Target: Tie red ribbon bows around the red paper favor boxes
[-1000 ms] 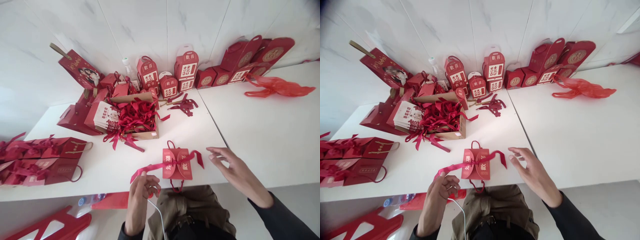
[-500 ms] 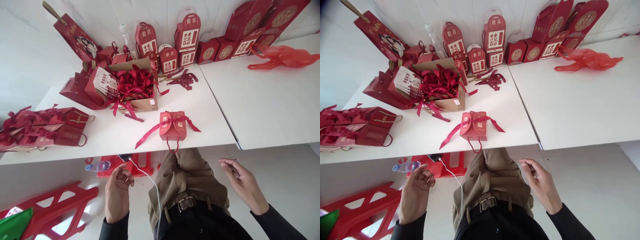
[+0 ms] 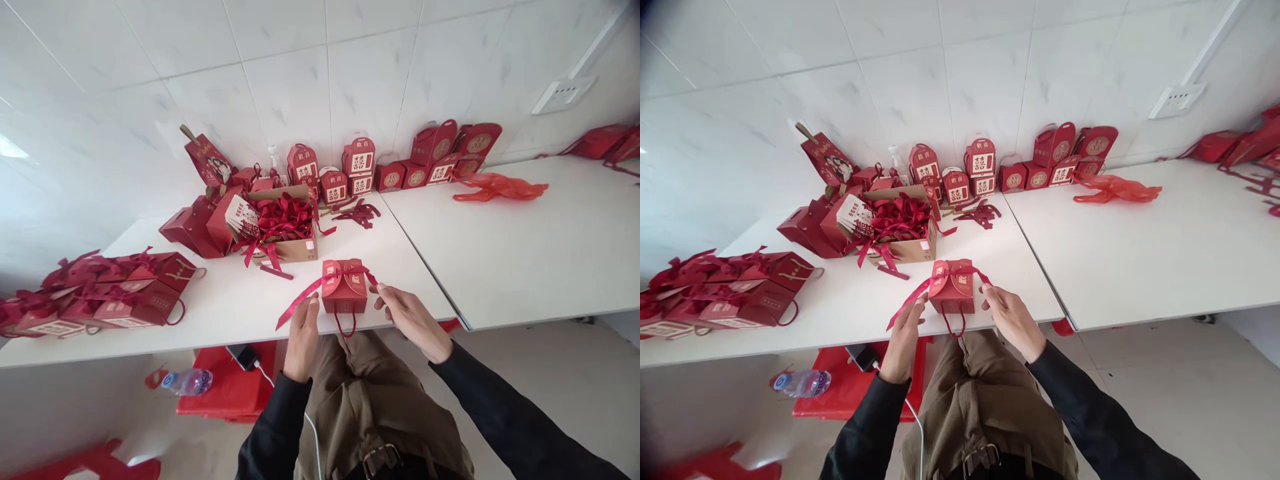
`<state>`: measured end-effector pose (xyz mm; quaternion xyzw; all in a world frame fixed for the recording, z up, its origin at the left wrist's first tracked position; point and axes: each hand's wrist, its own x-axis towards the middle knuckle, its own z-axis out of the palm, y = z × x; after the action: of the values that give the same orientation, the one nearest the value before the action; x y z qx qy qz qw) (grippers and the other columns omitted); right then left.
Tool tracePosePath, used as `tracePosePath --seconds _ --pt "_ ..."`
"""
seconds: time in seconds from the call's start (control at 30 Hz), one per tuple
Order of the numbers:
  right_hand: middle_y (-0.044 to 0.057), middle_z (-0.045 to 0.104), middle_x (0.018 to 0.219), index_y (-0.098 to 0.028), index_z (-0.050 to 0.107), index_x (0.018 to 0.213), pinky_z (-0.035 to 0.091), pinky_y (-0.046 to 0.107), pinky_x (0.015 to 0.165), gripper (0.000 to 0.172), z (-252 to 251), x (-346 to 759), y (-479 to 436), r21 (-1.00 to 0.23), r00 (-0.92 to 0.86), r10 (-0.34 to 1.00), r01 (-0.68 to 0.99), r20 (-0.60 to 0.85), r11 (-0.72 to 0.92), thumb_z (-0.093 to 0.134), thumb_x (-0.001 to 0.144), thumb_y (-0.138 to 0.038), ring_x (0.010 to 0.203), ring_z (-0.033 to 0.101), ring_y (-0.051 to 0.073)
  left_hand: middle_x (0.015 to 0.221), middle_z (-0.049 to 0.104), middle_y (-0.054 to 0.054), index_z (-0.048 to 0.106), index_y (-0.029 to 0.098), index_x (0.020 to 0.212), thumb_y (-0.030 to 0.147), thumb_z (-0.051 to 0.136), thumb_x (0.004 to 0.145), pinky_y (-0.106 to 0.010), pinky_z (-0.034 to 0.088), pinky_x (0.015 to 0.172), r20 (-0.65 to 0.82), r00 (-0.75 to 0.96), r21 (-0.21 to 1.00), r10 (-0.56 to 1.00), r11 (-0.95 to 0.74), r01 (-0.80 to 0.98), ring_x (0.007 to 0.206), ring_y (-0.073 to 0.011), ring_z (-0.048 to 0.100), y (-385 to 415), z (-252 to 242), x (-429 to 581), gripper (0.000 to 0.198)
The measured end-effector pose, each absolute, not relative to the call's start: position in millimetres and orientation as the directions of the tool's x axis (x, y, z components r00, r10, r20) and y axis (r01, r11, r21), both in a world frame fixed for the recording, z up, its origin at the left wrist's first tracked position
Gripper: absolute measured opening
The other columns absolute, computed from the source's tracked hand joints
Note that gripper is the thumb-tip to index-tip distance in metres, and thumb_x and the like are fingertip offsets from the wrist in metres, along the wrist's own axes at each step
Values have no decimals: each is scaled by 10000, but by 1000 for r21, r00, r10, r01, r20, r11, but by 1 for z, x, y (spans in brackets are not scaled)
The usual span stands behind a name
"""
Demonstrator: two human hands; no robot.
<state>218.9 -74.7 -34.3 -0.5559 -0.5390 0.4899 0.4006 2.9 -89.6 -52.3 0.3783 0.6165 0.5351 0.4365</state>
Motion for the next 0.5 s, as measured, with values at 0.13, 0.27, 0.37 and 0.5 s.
tracePosePath --seconds 0.13,0.27,0.37,0.5 --pt "27 561 764 -193 638 821 370 273 496 623 -34 202 -46 -990 -25 994 102 -104 -101 601 884 -811 602 468 182 1379 674 -157 747 223 1176 540 708 872 -469 510 1041 2 -336 997 942 24 74 1357 -342 568 -62 -56 9 442" --pt "4 537 812 -212 643 960 415 277 589 534 -23 194 -34 -998 29 998 -13 -58 -58 677 887 -740 692 492 193 1315 706 -112 753 241 1173 572 622 939 -453 432 1136 195 -240 978 951 -169 126 1332 -296 583 -49 -42 19 425" --pt "9 553 810 -218 639 916 442 293 669 476 -15 190 -34 -997 52 998 -67 -39 -36 722 909 -687 738 503 205 1181 744 -100 787 229 1064 547 616 959 -423 446 1107 276 -201 958 940 -252 136 1227 -273 638 -45 -35 26 376" --pt "12 596 803 -222 615 928 467 306 711 428 -18 185 -37 -991 64 997 -129 -43 -35 703 975 -639 766 544 212 1066 759 -79 775 219 1012 470 590 1002 -357 515 984 259 -232 964 938 -235 127 1091 -235 688 -47 -38 33 312"
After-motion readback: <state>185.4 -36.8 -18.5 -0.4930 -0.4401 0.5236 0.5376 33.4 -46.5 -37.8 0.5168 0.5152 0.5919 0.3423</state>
